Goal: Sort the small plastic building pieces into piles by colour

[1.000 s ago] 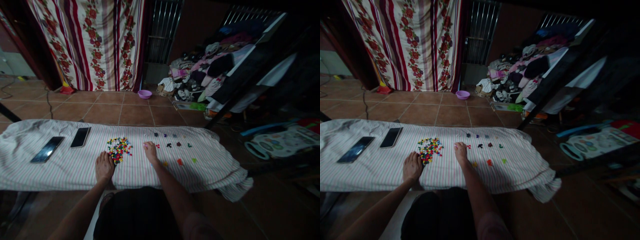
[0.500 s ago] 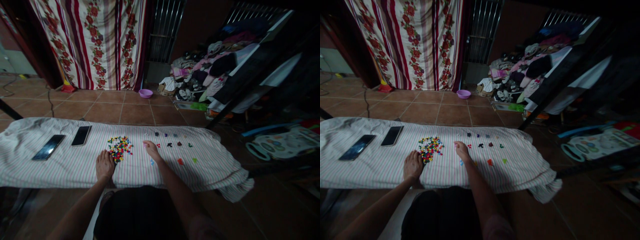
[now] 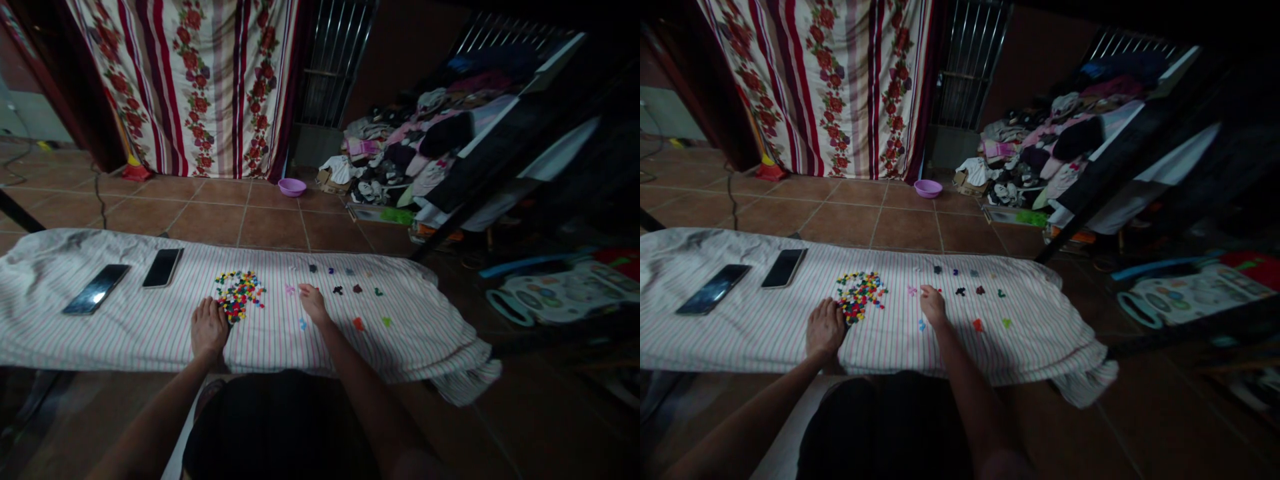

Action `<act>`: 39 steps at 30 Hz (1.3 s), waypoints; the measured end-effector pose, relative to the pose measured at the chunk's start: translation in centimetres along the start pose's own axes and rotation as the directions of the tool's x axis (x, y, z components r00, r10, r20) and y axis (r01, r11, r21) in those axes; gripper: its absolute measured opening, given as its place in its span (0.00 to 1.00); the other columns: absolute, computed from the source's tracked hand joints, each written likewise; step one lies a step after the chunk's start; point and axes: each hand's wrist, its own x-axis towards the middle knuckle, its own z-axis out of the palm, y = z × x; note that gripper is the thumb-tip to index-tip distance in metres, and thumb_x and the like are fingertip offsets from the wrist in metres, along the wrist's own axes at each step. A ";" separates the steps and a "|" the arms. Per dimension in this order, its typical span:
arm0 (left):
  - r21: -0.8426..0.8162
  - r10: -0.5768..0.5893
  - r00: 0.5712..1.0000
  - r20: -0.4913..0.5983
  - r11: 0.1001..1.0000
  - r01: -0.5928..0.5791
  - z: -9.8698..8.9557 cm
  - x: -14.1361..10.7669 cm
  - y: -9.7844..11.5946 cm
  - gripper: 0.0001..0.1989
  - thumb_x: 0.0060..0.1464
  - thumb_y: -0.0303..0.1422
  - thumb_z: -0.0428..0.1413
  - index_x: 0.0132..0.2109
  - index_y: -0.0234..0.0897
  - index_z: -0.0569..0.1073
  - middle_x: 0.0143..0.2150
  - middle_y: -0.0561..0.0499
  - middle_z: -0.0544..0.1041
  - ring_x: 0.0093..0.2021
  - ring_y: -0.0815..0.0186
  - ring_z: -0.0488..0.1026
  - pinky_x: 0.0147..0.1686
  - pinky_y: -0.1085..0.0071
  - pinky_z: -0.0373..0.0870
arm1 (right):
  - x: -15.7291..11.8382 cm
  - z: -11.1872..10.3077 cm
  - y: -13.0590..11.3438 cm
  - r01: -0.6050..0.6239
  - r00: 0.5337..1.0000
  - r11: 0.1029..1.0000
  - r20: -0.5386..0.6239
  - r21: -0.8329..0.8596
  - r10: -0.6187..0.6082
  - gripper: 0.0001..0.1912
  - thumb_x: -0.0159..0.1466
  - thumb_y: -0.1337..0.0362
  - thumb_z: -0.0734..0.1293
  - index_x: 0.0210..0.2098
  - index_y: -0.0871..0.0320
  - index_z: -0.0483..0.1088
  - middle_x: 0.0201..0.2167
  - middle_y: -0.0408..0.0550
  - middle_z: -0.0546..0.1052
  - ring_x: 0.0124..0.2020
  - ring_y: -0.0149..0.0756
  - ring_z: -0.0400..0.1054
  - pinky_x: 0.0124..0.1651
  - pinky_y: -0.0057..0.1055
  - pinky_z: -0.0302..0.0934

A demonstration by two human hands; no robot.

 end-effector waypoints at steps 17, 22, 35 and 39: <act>0.024 0.017 0.999 -0.041 1.000 -0.016 0.1 -0.1 0.0 0.21 0.62 0.35 0.40 0.51 0.26 0.70 0.54 0.34 0.73 0.59 0.50 0.66 0.57 0.54 0.61 | -1.3 0.5 -1.2 0.099 0.995 0.973 0.003 -0.210 -0.101 0.19 0.59 0.71 0.61 0.47 0.52 0.74 0.44 0.47 0.79 0.46 0.36 0.73 0.52 0.33 0.65; 0.024 0.029 0.999 -0.039 0.999 -0.028 0.1 -0.1 0.0 0.22 0.62 0.35 0.39 0.51 0.25 0.70 0.54 0.33 0.73 0.59 0.50 0.66 0.57 0.53 0.61 | -1.2 0.8 -1.6 0.162 0.985 0.942 -0.008 -0.294 -0.172 0.21 0.60 0.74 0.59 0.48 0.55 0.74 0.45 0.48 0.78 0.48 0.35 0.71 0.54 0.31 0.63; 0.013 0.001 1.000 -0.012 1.000 -0.001 -0.1 0.0 0.1 0.21 0.62 0.35 0.39 0.52 0.27 0.70 0.55 0.34 0.73 0.60 0.51 0.65 0.58 0.54 0.60 | -0.6 0.5 -5.3 0.256 0.953 0.787 0.281 -0.561 -0.110 0.19 0.63 0.64 0.64 0.54 0.49 0.71 0.50 0.48 0.69 0.47 0.34 0.66 0.48 0.26 0.60; -0.030 -0.007 1.000 -0.022 1.000 0.006 0.1 0.0 0.1 0.21 0.62 0.35 0.40 0.52 0.29 0.70 0.56 0.34 0.72 0.60 0.51 0.65 0.58 0.53 0.60 | -0.2 0.6 -5.1 0.267 0.952 0.792 0.277 -0.549 -0.129 0.14 0.65 0.65 0.62 0.49 0.51 0.73 0.48 0.48 0.70 0.44 0.32 0.67 0.45 0.25 0.60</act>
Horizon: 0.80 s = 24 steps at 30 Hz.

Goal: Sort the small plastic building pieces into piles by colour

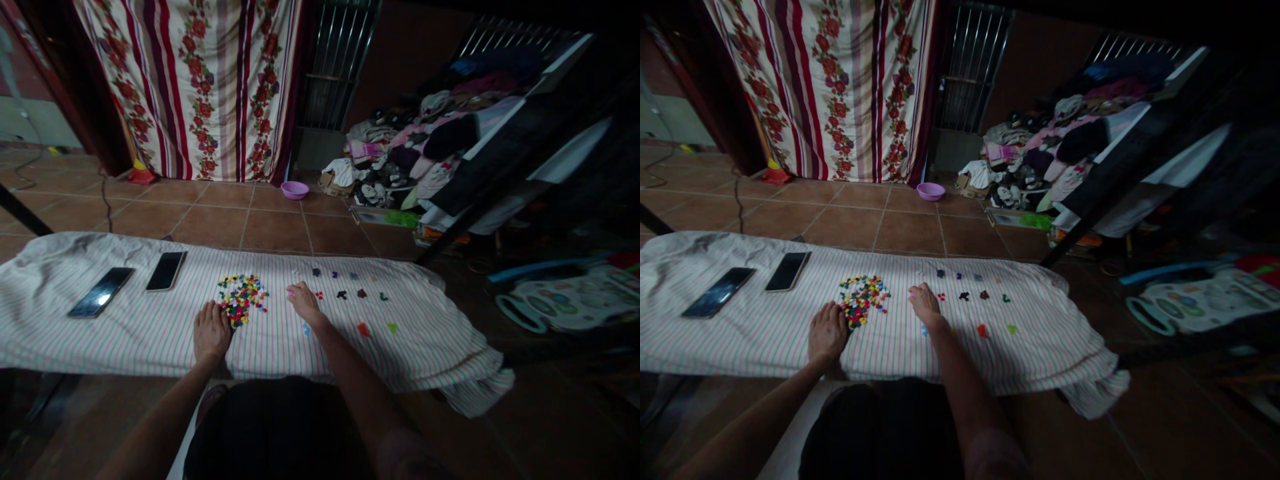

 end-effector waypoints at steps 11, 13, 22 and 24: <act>-0.028 -0.002 0.999 0.032 1.000 0.003 -0.3 0.1 0.1 0.22 0.61 0.35 0.39 0.52 0.27 0.69 0.56 0.32 0.71 0.61 0.51 0.63 0.59 0.52 0.59 | -0.4 0.4 0.2 -0.007 0.998 0.998 -0.054 0.058 0.010 0.14 0.64 0.63 0.65 0.49 0.52 0.73 0.48 0.48 0.70 0.44 0.33 0.68 0.46 0.26 0.61; -0.029 -0.005 1.000 0.029 1.000 0.006 -0.2 0.1 0.1 0.22 0.62 0.35 0.39 0.52 0.27 0.69 0.56 0.32 0.71 0.61 0.51 0.63 0.59 0.52 0.59 | -0.4 0.3 0.1 -0.008 0.999 0.998 -0.050 0.062 0.011 0.15 0.65 0.62 0.64 0.51 0.53 0.72 0.48 0.49 0.70 0.45 0.33 0.68 0.47 0.26 0.61; -0.012 -0.005 1.000 0.015 1.000 0.006 -0.1 0.0 0.1 0.21 0.62 0.35 0.39 0.52 0.28 0.69 0.56 0.34 0.72 0.61 0.52 0.64 0.58 0.53 0.59 | -0.4 0.6 0.5 0.042 0.994 0.996 -0.108 0.077 -0.034 0.13 0.67 0.64 0.61 0.47 0.53 0.74 0.46 0.48 0.73 0.44 0.33 0.67 0.45 0.26 0.60; -0.026 -0.021 0.999 0.026 0.999 0.021 -0.2 0.0 0.1 0.21 0.62 0.35 0.40 0.53 0.29 0.69 0.57 0.35 0.71 0.61 0.52 0.64 0.59 0.52 0.59 | -0.5 0.5 0.4 0.037 0.992 0.997 -0.123 0.069 -0.028 0.13 0.69 0.63 0.59 0.46 0.53 0.74 0.46 0.48 0.73 0.43 0.32 0.67 0.44 0.26 0.60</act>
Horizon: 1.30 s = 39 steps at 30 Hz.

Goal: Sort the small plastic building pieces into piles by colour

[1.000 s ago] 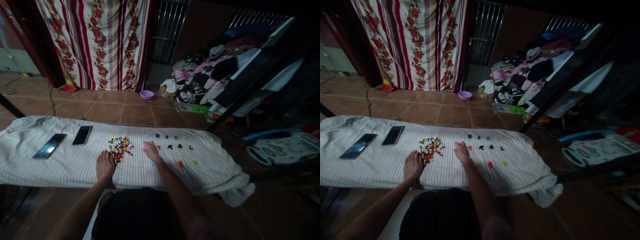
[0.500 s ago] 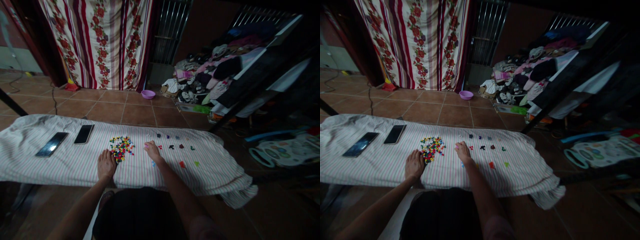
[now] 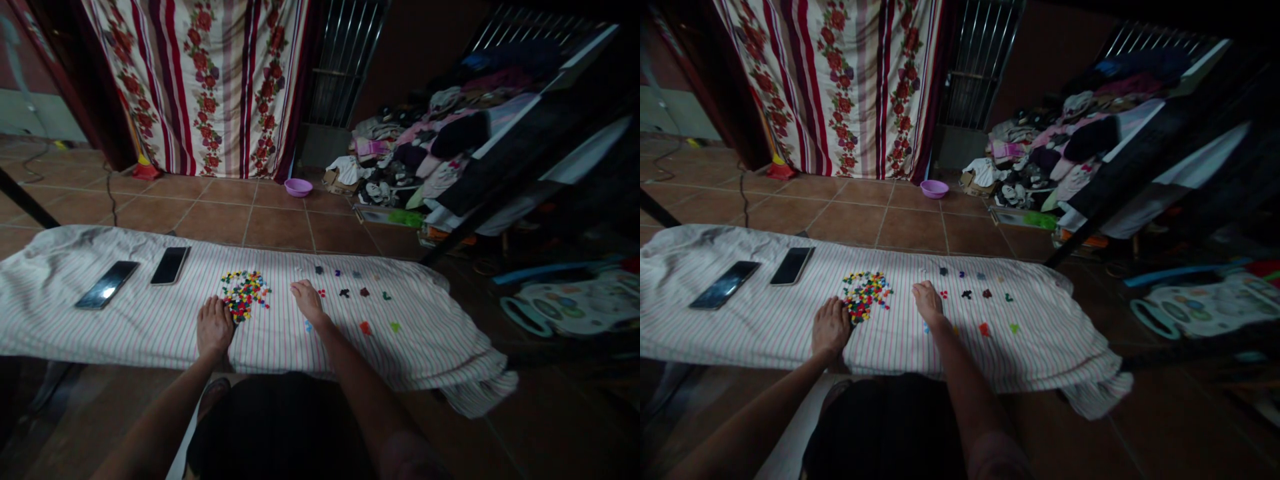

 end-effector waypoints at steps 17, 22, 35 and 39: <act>-0.006 0.004 1.000 -0.021 1.000 -0.004 0.0 0.0 0.1 0.21 0.62 0.35 0.40 0.52 0.28 0.70 0.56 0.33 0.72 0.61 0.51 0.64 0.58 0.52 0.59 | 0.2 2.0 -5.3 0.207 0.976 0.976 0.058 0.065 -0.210 0.12 0.68 0.67 0.59 0.43 0.53 0.74 0.43 0.46 0.72 0.43 0.31 0.68 0.47 0.25 0.60; -0.029 -0.003 0.999 -0.038 1.000 0.002 0.3 0.0 0.0 0.21 0.62 0.36 0.40 0.52 0.29 0.70 0.56 0.33 0.72 0.61 0.51 0.65 0.58 0.52 0.59 | -0.6 2.3 -7.4 0.228 0.966 0.973 0.112 0.035 -0.231 0.11 0.68 0.60 0.60 0.41 0.53 0.74 0.41 0.46 0.73 0.42 0.31 0.69 0.45 0.25 0.60; -0.036 -0.004 1.000 -0.011 0.999 0.004 -0.1 0.1 0.2 0.22 0.61 0.35 0.40 0.51 0.26 0.70 0.56 0.31 0.71 0.62 0.50 0.63 0.58 0.52 0.59 | -1.8 3.0 -9.1 0.262 0.960 0.959 0.133 -0.111 -0.247 0.10 0.66 0.66 0.61 0.45 0.54 0.72 0.45 0.49 0.75 0.50 0.37 0.65 0.52 0.30 0.57; -0.012 0.015 0.999 -0.033 1.000 -0.015 0.2 0.0 0.0 0.21 0.61 0.35 0.40 0.51 0.27 0.70 0.55 0.32 0.73 0.60 0.50 0.65 0.58 0.52 0.59 | -1.8 3.4 -9.6 0.250 0.965 0.963 0.108 -0.097 -0.239 0.11 0.66 0.66 0.60 0.44 0.54 0.72 0.44 0.49 0.75 0.49 0.38 0.64 0.52 0.32 0.58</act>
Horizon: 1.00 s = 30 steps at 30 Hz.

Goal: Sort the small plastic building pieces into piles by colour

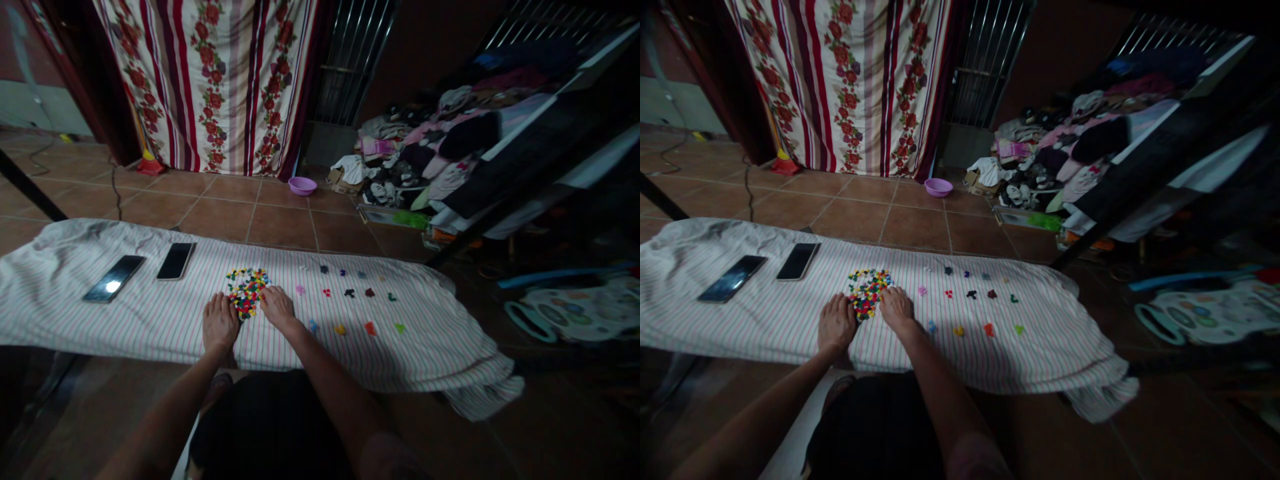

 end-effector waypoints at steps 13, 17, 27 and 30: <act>0.046 0.010 1.000 0.006 0.999 -0.010 -0.2 0.1 0.1 0.22 0.62 0.35 0.39 0.52 0.24 0.70 0.54 0.32 0.73 0.60 0.50 0.65 0.57 0.53 0.60 | -0.4 -0.4 0.5 0.012 0.995 0.999 -0.098 0.041 -0.008 0.12 0.70 0.60 0.59 0.41 0.53 0.74 0.40 0.47 0.75 0.45 0.35 0.65 0.49 0.29 0.57; 0.034 0.006 1.000 0.010 0.999 -0.006 -0.1 0.0 -0.1 0.22 0.61 0.34 0.40 0.53 0.25 0.70 0.55 0.32 0.72 0.60 0.50 0.65 0.57 0.52 0.60 | -0.8 -0.3 1.7 0.000 0.989 0.999 -0.146 0.036 0.005 0.13 0.70 0.59 0.58 0.39 0.54 0.73 0.38 0.47 0.75 0.44 0.35 0.66 0.48 0.29 0.57; 0.052 -0.015 0.999 0.029 0.999 0.013 -0.4 0.0 0.1 0.22 0.62 0.35 0.40 0.52 0.26 0.70 0.55 0.33 0.73 0.60 0.51 0.64 0.58 0.54 0.59 | -2.8 -0.6 7.2 -0.107 0.940 0.980 -0.303 0.171 0.155 0.11 0.68 0.64 0.59 0.40 0.54 0.73 0.39 0.47 0.74 0.42 0.33 0.68 0.46 0.27 0.60; 0.062 -0.009 0.999 0.045 0.998 0.006 -0.5 0.0 0.2 0.22 0.62 0.35 0.40 0.52 0.24 0.70 0.55 0.32 0.72 0.60 0.51 0.64 0.58 0.54 0.59 | -3.7 -1.0 9.7 -0.125 0.903 0.968 -0.379 0.220 0.203 0.12 0.66 0.68 0.59 0.42 0.54 0.74 0.40 0.48 0.74 0.43 0.34 0.69 0.47 0.28 0.61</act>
